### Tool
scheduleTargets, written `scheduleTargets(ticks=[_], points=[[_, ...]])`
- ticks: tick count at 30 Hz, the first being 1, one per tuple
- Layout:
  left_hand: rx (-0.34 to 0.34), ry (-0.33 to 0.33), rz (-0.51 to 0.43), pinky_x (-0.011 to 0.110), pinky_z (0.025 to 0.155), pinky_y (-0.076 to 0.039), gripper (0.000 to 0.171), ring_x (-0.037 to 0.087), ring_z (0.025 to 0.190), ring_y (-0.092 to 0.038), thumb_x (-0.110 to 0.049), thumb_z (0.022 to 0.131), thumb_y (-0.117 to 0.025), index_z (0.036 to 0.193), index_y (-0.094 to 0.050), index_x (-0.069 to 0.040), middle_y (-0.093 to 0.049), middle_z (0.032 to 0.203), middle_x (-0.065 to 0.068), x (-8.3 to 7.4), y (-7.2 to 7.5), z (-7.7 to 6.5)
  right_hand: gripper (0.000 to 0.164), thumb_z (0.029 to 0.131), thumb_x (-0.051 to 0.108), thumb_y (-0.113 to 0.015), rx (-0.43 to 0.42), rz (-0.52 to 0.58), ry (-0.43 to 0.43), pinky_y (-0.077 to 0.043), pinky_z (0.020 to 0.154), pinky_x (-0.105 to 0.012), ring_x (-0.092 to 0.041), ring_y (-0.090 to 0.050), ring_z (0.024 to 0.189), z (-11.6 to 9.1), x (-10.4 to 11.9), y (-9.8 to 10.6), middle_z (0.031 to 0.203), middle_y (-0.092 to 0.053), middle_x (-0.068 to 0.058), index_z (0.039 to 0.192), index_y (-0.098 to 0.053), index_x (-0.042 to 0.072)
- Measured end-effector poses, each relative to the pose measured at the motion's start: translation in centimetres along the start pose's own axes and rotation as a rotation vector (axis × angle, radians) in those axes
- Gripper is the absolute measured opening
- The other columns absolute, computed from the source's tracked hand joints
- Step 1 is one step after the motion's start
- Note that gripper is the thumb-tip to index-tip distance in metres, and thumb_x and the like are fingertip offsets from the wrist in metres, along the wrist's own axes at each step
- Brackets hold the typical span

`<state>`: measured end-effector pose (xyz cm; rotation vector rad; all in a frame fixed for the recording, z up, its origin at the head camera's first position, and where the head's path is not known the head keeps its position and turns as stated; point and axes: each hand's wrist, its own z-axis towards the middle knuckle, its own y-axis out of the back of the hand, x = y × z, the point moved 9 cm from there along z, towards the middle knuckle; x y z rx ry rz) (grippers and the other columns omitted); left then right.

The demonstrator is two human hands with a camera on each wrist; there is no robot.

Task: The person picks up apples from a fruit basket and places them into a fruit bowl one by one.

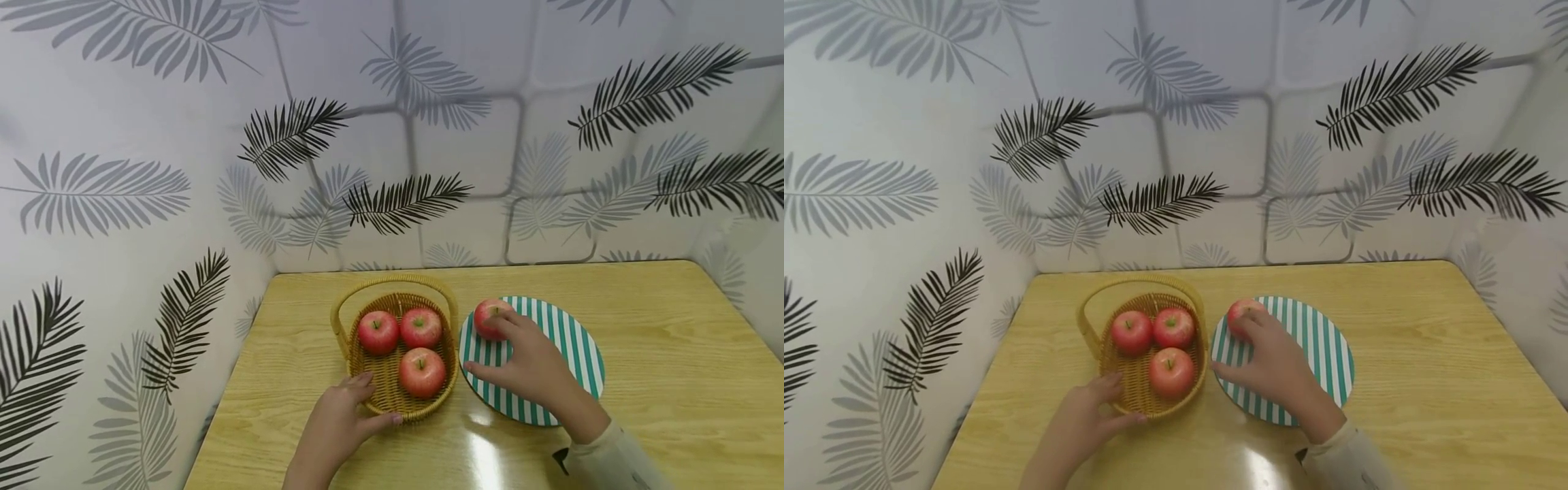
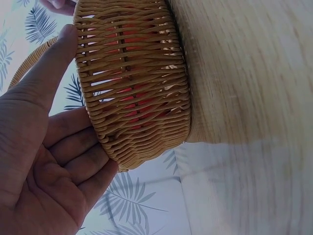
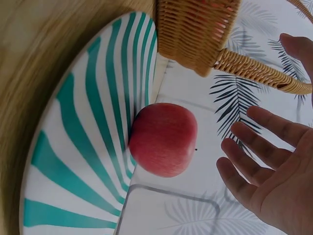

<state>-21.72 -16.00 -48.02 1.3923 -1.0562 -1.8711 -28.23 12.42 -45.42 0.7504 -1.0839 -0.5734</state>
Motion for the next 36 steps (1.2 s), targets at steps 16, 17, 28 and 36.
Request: scheduleTargets(ticks=[16, 17, 28, 36], points=[[-0.018, -0.026, 0.004, 0.051, 0.107, -0.058, 0.061, 0.035, 0.126, -0.071, -0.049, 0.08, -0.09, 0.114, -0.081, 0.002, -0.075, 0.13, 0.019, -0.1, 0.1, -0.1, 0.06, 0.08, 0.049, -0.093, 0.004, 0.074, 0.111, -0.06, 0.1, -0.057, -0.034, -0.064, 0.133, -1.3, 2.4, -1.3, 0.138, -0.07, -0.007, 0.128, -0.072, 0.02], [-0.012, -0.02, 0.003, 0.052, 0.107, -0.058, 0.062, 0.035, 0.126, -0.071, -0.049, 0.081, -0.09, 0.114, -0.081, 0.002, -0.075, 0.131, 0.019, -0.1, 0.1, -0.1, 0.06, 0.08, 0.049, -0.092, 0.004, 0.077, 0.119, -0.059, 0.101, -0.057, -0.033, -0.064, 0.133, -1.3, 2.5, -1.4, 0.137, -0.071, -0.005, 0.128, -0.072, 0.019], [0.023, 0.022, -0.02, 0.055, 0.108, -0.057, 0.068, 0.038, 0.129, -0.069, -0.052, 0.081, -0.089, 0.118, -0.079, 0.004, -0.073, 0.135, 0.02, 0.2, -0.1, -0.1, 0.056, 0.08, 0.044, -0.093, 0.056, 0.121, 0.211, -0.061, 0.098, -0.046, -0.016, -0.067, 0.12, -1.4, 4.1, -2.9, 0.125, -0.073, 0.003, 0.126, -0.072, 0.02], [0.031, 0.018, -0.028, 0.055, 0.109, -0.056, 0.066, 0.039, 0.13, -0.068, -0.052, 0.082, -0.088, 0.118, -0.079, 0.003, -0.072, 0.135, 0.02, 0.2, -0.2, 0.0, 0.057, 0.083, 0.044, -0.091, 0.091, 0.127, 0.246, -0.061, 0.1, -0.046, -0.019, -0.067, 0.123, -1.4, 5.3, -3.9, 0.129, -0.073, 0.002, 0.129, -0.072, 0.015]])
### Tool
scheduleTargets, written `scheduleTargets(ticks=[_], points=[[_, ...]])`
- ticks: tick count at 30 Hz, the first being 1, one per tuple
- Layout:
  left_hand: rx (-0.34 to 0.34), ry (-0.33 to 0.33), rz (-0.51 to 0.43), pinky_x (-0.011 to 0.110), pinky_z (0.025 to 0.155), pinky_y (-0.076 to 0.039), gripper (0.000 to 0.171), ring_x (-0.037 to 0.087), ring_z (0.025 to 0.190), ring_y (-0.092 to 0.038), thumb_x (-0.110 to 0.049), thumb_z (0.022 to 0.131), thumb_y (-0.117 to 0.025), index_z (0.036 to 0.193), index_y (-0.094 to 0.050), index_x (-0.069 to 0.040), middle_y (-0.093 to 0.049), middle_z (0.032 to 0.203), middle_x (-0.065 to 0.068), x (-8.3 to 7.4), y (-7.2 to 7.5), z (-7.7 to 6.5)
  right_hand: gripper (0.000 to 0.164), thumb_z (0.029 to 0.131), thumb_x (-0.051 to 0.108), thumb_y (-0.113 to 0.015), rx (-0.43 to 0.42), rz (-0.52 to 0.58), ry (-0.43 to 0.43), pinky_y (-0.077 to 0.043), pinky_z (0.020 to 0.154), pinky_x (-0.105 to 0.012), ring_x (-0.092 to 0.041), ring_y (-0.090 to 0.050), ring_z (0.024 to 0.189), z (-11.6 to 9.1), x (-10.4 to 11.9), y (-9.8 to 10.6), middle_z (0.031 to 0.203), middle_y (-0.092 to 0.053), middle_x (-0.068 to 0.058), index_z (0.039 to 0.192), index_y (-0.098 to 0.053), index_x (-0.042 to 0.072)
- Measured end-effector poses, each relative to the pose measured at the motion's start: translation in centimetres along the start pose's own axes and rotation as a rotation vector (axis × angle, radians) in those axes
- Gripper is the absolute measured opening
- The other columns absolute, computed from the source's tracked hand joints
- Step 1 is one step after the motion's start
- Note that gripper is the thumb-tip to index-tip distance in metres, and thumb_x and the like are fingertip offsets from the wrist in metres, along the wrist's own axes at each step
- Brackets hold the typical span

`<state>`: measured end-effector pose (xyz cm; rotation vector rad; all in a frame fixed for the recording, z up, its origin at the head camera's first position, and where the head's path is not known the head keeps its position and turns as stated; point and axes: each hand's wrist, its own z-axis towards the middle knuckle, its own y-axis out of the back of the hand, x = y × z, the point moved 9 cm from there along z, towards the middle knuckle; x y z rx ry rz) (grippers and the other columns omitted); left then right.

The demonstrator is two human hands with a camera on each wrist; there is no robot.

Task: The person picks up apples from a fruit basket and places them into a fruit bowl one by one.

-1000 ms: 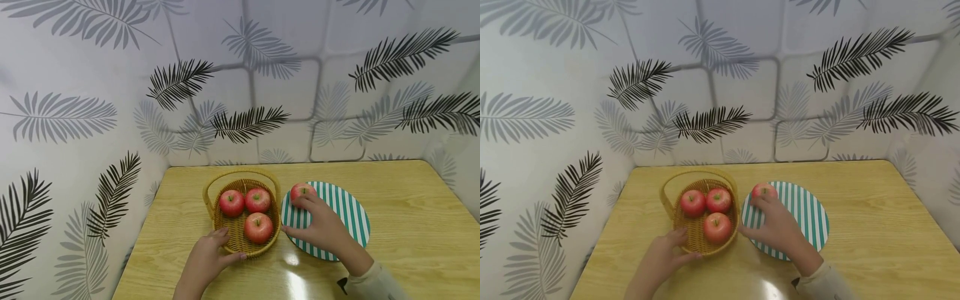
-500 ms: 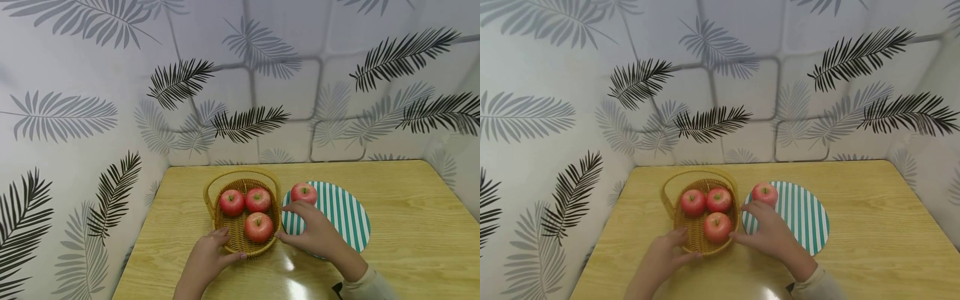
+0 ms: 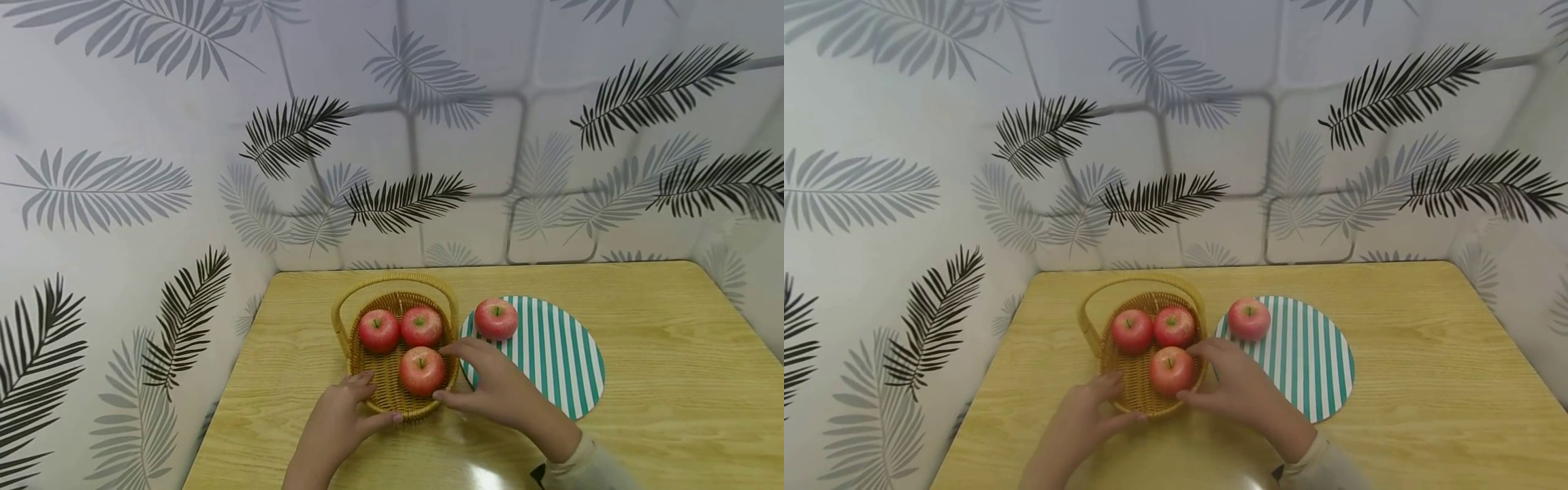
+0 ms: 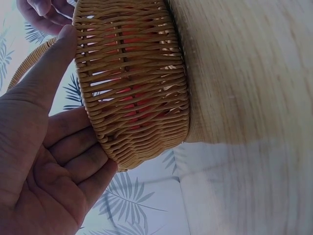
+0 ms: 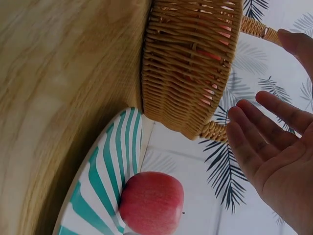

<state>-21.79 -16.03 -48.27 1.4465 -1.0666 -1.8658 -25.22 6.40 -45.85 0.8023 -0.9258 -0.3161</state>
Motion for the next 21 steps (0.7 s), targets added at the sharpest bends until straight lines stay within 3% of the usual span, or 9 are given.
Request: scheduleTargets(ticks=[8, 15, 21], points=[[-0.001, 0.006, -0.004, 0.057, 0.109, -0.055, 0.069, 0.038, 0.131, -0.068, -0.056, 0.082, -0.086, 0.118, -0.079, 0.002, -0.072, 0.136, 0.019, 0.1, 0.0, 0.0, 0.057, 0.084, 0.04, -0.091, 0.045, -0.005, 0.045, -0.06, 0.103, -0.044, -0.019, -0.066, 0.124, 0.6, 0.8, -1.4, 0.131, -0.07, 0.001, 0.13, -0.072, 0.012], [0.005, 0.016, 0.0, 0.057, 0.11, -0.055, 0.069, 0.037, 0.131, -0.068, -0.056, 0.082, -0.086, 0.119, -0.079, 0.002, -0.072, 0.137, 0.018, 0.0, 0.1, -0.1, 0.057, 0.083, 0.034, -0.093, 0.034, -0.031, 0.108, -0.06, 0.104, -0.045, -0.023, -0.065, 0.125, 1.1, 1.8, -1.9, 0.131, -0.07, -0.004, 0.128, -0.072, 0.008], [0.009, 0.02, -0.009, 0.056, 0.11, -0.055, 0.068, 0.038, 0.131, -0.068, -0.055, 0.082, -0.087, 0.119, -0.079, 0.002, -0.072, 0.136, 0.018, 0.1, 0.0, 0.0, 0.057, 0.084, 0.035, -0.092, 0.041, -0.064, 0.107, -0.059, 0.104, -0.046, -0.024, -0.064, 0.127, 1.5, 1.7, -2.7, 0.133, -0.069, -0.005, 0.129, -0.072, 0.008]])
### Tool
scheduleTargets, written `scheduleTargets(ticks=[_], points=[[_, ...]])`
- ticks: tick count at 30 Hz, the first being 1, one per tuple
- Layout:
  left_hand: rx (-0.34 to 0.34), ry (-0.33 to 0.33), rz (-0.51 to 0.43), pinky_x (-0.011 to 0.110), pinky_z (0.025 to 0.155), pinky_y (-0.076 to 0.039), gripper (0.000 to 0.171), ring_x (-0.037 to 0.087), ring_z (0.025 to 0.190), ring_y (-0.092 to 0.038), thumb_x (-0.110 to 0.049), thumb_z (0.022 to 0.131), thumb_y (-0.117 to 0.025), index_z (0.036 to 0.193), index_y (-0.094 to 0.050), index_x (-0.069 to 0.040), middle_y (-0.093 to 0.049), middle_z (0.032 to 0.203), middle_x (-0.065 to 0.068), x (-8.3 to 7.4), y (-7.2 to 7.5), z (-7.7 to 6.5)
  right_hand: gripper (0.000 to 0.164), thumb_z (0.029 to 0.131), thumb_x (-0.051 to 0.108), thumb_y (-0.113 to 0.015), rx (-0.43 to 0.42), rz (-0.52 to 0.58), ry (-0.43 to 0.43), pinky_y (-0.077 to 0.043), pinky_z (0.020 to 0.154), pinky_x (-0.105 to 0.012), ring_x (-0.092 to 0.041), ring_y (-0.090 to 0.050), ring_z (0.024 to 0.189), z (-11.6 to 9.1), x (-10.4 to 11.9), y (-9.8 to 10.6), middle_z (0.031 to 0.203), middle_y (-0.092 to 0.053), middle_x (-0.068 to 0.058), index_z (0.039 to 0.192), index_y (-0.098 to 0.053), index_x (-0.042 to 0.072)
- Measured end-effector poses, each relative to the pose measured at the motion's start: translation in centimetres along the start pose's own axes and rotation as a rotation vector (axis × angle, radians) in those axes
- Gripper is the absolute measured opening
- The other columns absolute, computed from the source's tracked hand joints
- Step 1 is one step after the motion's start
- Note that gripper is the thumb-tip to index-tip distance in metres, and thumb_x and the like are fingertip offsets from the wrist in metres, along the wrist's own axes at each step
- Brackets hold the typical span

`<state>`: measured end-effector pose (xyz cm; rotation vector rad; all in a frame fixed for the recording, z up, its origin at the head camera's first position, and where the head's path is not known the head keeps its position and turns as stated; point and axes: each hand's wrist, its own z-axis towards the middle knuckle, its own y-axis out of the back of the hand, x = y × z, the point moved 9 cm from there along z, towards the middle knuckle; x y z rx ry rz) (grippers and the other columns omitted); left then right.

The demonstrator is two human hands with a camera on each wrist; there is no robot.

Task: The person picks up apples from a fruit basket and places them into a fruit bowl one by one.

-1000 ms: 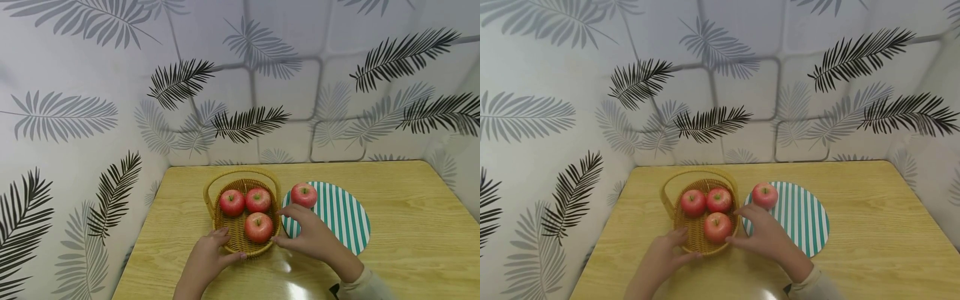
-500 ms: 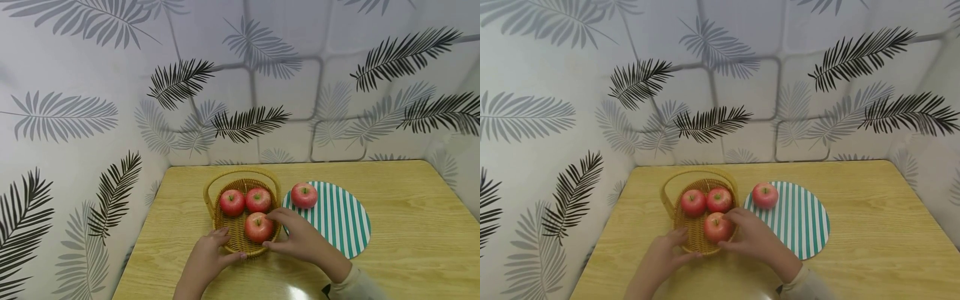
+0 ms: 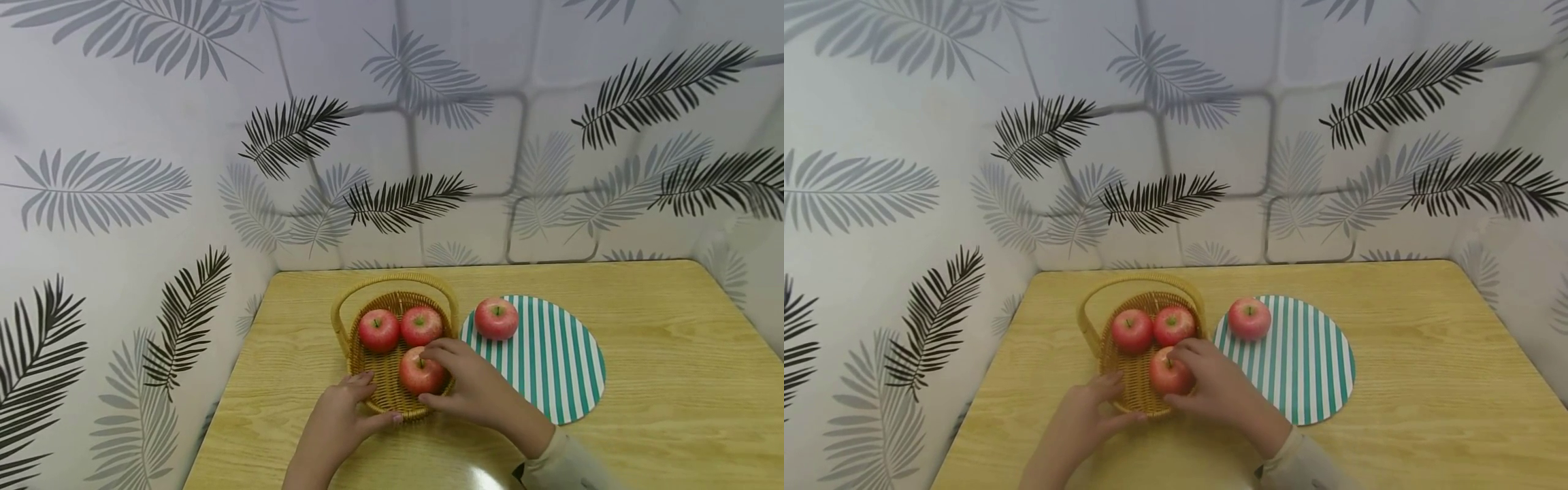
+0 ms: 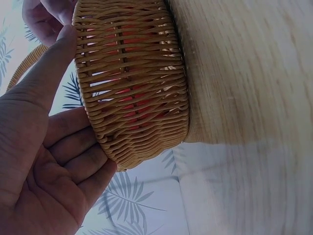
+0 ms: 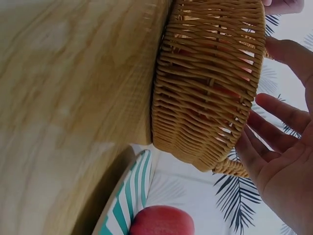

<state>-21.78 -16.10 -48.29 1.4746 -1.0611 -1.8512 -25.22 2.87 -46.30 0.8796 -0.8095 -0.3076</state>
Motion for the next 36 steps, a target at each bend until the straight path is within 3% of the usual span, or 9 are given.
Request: scheduleTargets(ticks=[19, 36], points=[[-0.016, -0.01, 0.002, 0.055, 0.108, -0.056, 0.068, 0.037, 0.129, -0.069, -0.057, 0.082, -0.087, 0.117, -0.08, 0.001, -0.073, 0.134, 0.018, 0.1, -0.1, 0.0, 0.056, 0.084, 0.034, -0.091, 0.025, -0.03, -0.034, -0.059, 0.103, -0.049, -0.026, -0.063, 0.124, 1.1, -0.3, -1.2, 0.133, -0.067, -0.006, 0.13, -0.07, 0.009], [-0.028, -0.02, 0.001, 0.054, 0.11, -0.055, 0.066, 0.036, 0.127, -0.07, -0.053, 0.081, -0.088, 0.116, -0.08, 0.001, -0.074, 0.133, 0.017, 0.1, 0.0, 0.0, 0.067, 0.081, 0.036, -0.093, 0.08, -0.074, -0.081, -0.059, 0.102, -0.051, -0.032, -0.063, 0.127, 1.9, -0.5, -2.7, 0.137, -0.066, -0.009, 0.136, -0.067, 0.008]])
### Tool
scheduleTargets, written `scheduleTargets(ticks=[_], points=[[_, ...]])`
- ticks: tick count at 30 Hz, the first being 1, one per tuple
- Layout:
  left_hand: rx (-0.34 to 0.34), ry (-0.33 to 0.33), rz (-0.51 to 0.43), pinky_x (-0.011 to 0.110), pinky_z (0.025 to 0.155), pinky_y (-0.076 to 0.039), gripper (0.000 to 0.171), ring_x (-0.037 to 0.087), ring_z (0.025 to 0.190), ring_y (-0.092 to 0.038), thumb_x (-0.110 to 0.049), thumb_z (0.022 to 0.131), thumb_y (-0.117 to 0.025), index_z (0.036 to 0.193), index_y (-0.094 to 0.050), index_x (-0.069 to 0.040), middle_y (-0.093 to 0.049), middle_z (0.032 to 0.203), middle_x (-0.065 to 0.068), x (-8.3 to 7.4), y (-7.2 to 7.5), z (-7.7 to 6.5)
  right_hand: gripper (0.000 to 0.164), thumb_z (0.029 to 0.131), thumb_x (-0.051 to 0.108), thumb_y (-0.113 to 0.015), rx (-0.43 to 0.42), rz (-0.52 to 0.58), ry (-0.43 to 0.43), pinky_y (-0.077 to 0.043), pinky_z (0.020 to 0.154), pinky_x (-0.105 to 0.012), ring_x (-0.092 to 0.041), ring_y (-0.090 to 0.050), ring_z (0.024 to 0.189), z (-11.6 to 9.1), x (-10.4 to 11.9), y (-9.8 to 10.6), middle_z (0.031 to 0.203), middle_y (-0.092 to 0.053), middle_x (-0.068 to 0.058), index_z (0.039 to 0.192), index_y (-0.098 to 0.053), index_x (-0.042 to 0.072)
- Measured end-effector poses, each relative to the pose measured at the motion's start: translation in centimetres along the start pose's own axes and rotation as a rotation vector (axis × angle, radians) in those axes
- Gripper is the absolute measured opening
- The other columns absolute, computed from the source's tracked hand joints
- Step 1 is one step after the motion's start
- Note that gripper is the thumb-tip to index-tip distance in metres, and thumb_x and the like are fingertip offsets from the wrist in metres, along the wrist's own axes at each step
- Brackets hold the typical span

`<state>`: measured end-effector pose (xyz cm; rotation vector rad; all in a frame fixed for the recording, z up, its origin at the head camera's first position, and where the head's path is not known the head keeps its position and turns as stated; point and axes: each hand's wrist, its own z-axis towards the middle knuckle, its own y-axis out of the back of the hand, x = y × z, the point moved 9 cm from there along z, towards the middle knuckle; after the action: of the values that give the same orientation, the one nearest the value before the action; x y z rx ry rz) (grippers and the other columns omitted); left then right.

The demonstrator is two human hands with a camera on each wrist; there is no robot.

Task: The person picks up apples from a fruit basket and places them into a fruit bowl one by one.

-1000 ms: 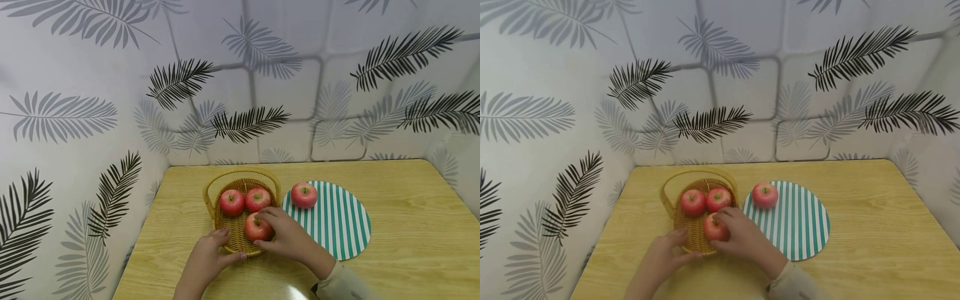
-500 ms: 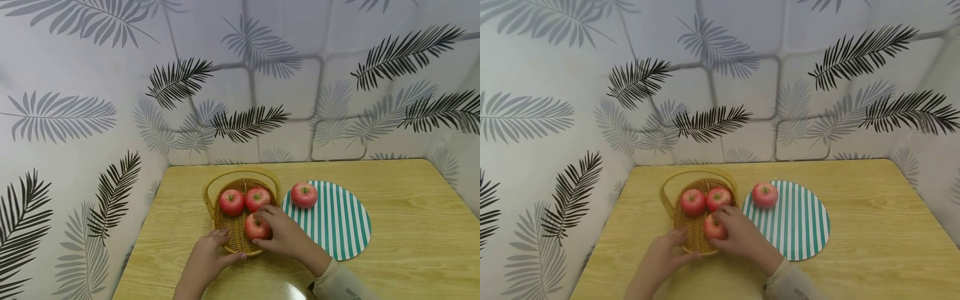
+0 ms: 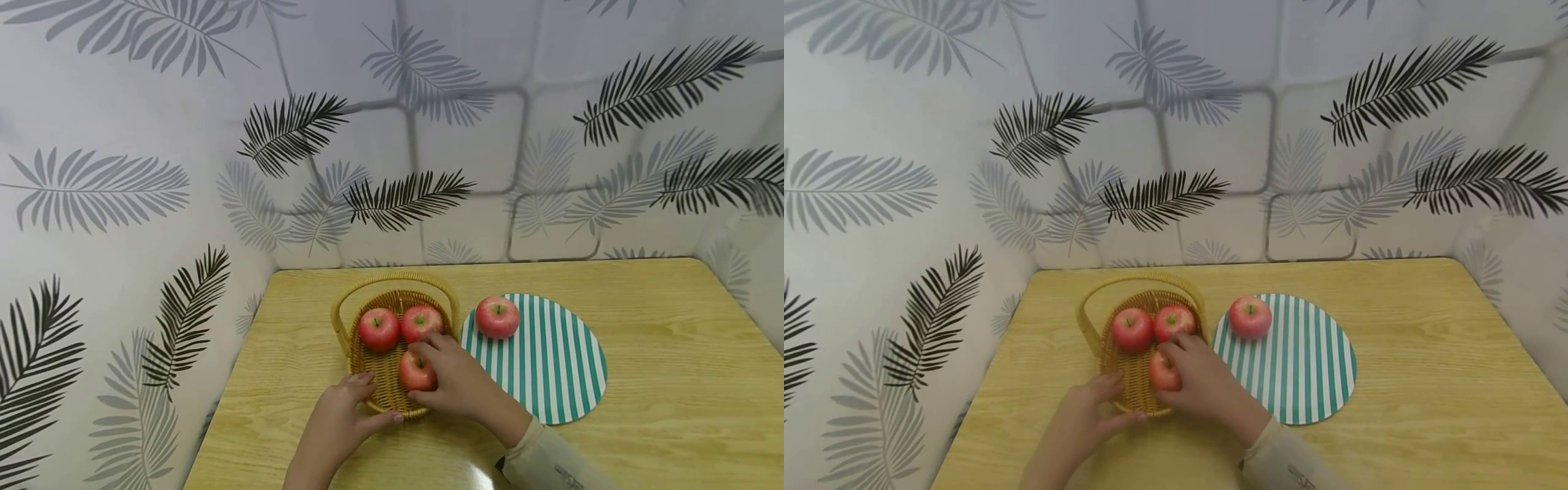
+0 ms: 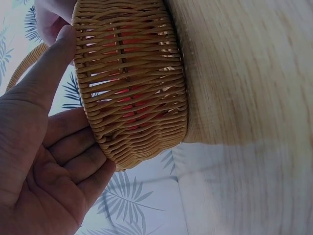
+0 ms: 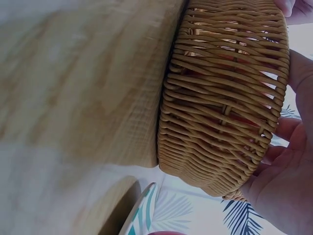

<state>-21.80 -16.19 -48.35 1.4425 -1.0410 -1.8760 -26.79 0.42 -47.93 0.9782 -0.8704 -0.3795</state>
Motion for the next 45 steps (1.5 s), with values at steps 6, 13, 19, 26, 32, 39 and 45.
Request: scheduleTargets(ticks=[6, 13, 19, 26, 32, 39, 45], points=[[-0.008, -0.009, 0.005, 0.054, 0.111, -0.055, 0.064, 0.035, 0.127, -0.071, -0.051, 0.081, -0.089, 0.116, -0.081, 0.001, -0.075, 0.132, 0.017, 0.0, 0.0, 0.0, 0.066, 0.081, 0.031, -0.092, 0.041, 0.037, -0.027, -0.057, 0.104, -0.057, -0.038, -0.062, 0.13, 0.3, 0.1, -0.1, 0.14, -0.065, -0.015, 0.136, -0.067, 0.006], [-0.003, -0.003, 0.001, 0.054, 0.112, -0.054, 0.064, 0.035, 0.128, -0.07, -0.052, 0.081, -0.089, 0.116, -0.08, 0.001, -0.075, 0.133, 0.017, 0.0, -0.1, 0.0, 0.072, 0.08, 0.03, -0.092, 0.056, 0.048, -0.047, -0.056, 0.106, -0.057, -0.04, -0.06, 0.133, 0.3, -0.2, -0.5, 0.144, -0.063, -0.018, 0.141, -0.065, 0.003], [-0.006, -0.006, -0.003, 0.054, 0.11, -0.055, 0.062, 0.036, 0.127, -0.07, -0.049, 0.081, -0.09, 0.115, -0.08, 0.002, -0.074, 0.132, 0.018, -0.3, 0.2, 0.0, 0.076, 0.078, 0.032, -0.094, 0.019, 0.038, -0.056, -0.058, 0.102, -0.054, -0.037, -0.061, 0.129, 0.3, -0.3, -0.4, 0.141, -0.063, -0.016, 0.141, -0.065, 0.002], [-0.003, -0.007, 0.003, 0.054, 0.108, -0.057, 0.062, 0.037, 0.126, -0.071, -0.05, 0.081, -0.09, 0.115, -0.08, 0.002, -0.075, 0.131, 0.018, -0.5, 0.2, -0.1, 0.069, 0.076, 0.037, -0.094, -0.03, 0.018, -0.02, -0.06, 0.096, -0.048, -0.03, -0.064, 0.12, 0.1, -0.2, -0.1, 0.132, -0.066, -0.01, 0.132, -0.071, 0.004], [-0.016, -0.01, 0.009, 0.053, 0.108, -0.057, 0.063, 0.036, 0.126, -0.071, -0.051, 0.082, -0.089, 0.115, -0.081, 0.001, -0.075, 0.131, 0.017, -0.3, 0.2, -0.1, 0.066, 0.074, 0.036, -0.095, -0.076, 0.035, -0.007, -0.06, 0.093, -0.045, -0.025, -0.063, 0.115, 0.0, -0.1, 0.1, 0.126, -0.067, -0.006, 0.128, -0.073, 0.004], [-0.012, -0.01, 0.006, 0.054, 0.11, -0.055, 0.062, 0.035, 0.126, -0.071, -0.05, 0.081, -0.09, 0.115, -0.081, 0.001, -0.075, 0.131, 0.016, -0.1, 0.1, 0.0, 0.064, 0.072, 0.033, -0.096, -0.12, 0.069, 0.009, -0.06, 0.095, -0.044, -0.023, -0.064, 0.112, -0.2, 0.0, 0.5, 0.122, -0.068, -0.005, 0.124, -0.075, 0.002], [-0.012, -0.009, 0.006, 0.054, 0.11, -0.055, 0.064, 0.035, 0.127, -0.071, -0.052, 0.081, -0.089, 0.116, -0.081, 0.002, -0.075, 0.132, 0.016, -0.1, 0.0, 0.0, 0.07, 0.071, 0.037, -0.098, -0.14, 0.089, 0.001, -0.06, 0.097, -0.044, -0.024, -0.063, 0.118, -0.4, -0.1, 0.7, 0.127, -0.068, -0.005, 0.127, -0.075, 0.002]])
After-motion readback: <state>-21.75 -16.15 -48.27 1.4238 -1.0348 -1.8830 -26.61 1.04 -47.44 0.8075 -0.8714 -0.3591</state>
